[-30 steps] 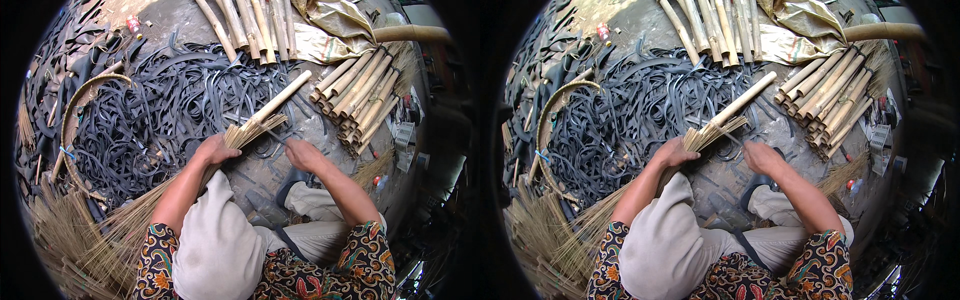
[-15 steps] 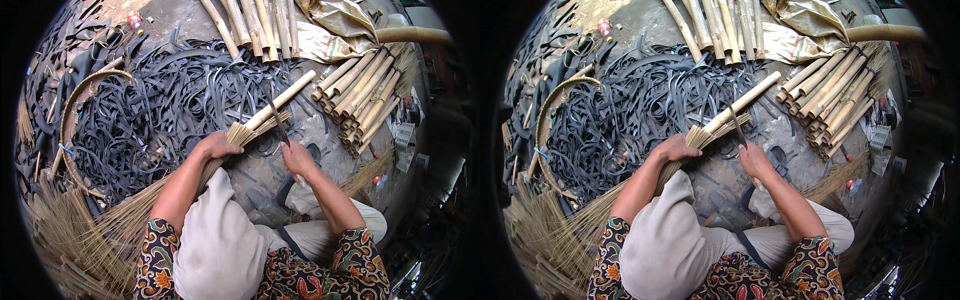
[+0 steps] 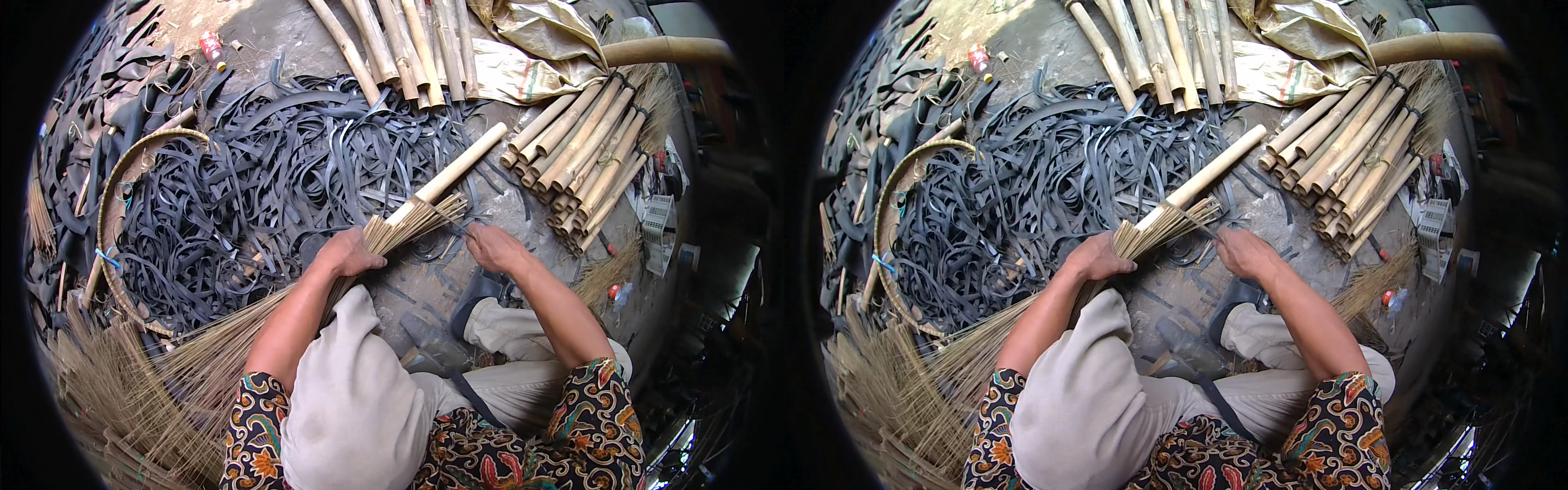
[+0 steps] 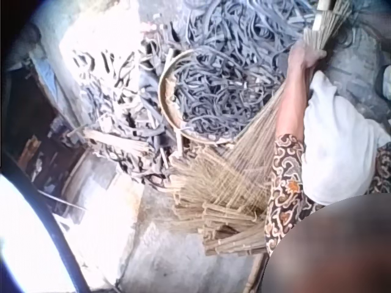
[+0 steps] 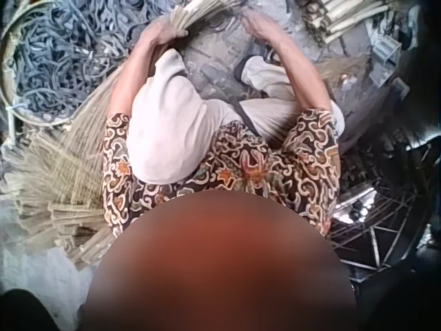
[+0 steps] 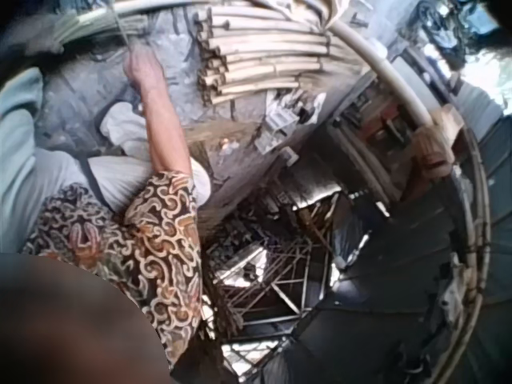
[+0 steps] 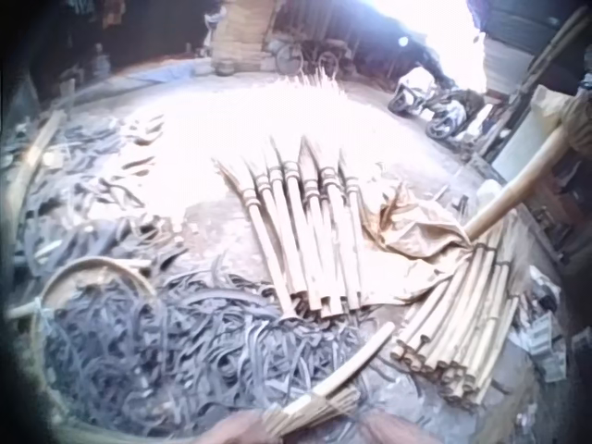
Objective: The person gathers bundles of dried straw, aligns them, and wraps the base with black rubber strips to form a broom head. They then insert a bamboo handle into the wrapped base and continue wrapping to secure it. Finished brooms are placed aside.
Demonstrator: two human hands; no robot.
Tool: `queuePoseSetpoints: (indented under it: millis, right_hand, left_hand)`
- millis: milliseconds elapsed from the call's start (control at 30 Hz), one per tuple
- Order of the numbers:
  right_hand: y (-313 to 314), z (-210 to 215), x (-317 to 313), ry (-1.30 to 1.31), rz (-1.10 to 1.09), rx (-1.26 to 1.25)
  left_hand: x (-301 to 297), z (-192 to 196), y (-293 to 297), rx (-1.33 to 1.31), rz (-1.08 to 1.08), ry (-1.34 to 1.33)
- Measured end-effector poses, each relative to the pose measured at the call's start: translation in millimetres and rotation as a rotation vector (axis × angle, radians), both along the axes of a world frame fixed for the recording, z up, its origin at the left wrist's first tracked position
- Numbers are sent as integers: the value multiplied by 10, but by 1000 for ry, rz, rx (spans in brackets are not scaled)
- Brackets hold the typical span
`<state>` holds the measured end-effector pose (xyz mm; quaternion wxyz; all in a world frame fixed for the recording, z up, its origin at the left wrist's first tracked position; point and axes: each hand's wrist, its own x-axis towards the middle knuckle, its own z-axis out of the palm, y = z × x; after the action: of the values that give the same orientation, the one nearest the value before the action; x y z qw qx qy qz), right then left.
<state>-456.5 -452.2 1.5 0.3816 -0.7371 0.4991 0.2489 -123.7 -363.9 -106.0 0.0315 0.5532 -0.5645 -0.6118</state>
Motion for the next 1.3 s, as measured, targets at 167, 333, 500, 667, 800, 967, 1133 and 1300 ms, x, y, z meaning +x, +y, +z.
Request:
queuePoseSetpoints:
  millis: [167, 333, 500, 667, 800, 967, 1133, 1300]
  right_hand:
    - [63, 91, 122, 9, -500, -2]
    - [345, 14, 278, -48, -14, 98]
    - [578, -19, 407, -58, -221, 14]
    - [514, 30, 466, -45, -155, 61]
    - [139, -46, 200, 12, -699, 7]
    - [110, -21, 31, 20, -87, 13]
    - [244, 69, 143, 23, -516, 4]
    - [470, 53, 271, 8, -130, 18]
  left_hand:
    - [-46, -39, 26, -35, 59, 5]
    - [-63, -87, -45, 34, -6, -27]
    - [-113, 108, -106, 7, 17, -38]
    - [-154, 437, -87, 41, -12, -383]
    - [-63, 332, -70, 46, 28, -316]
    - [-79, 51, -31, 11, 111, -23]
    - [-106, 44, -27, 18, 101, -95]
    - [-119, 103, -86, 35, 73, -58]
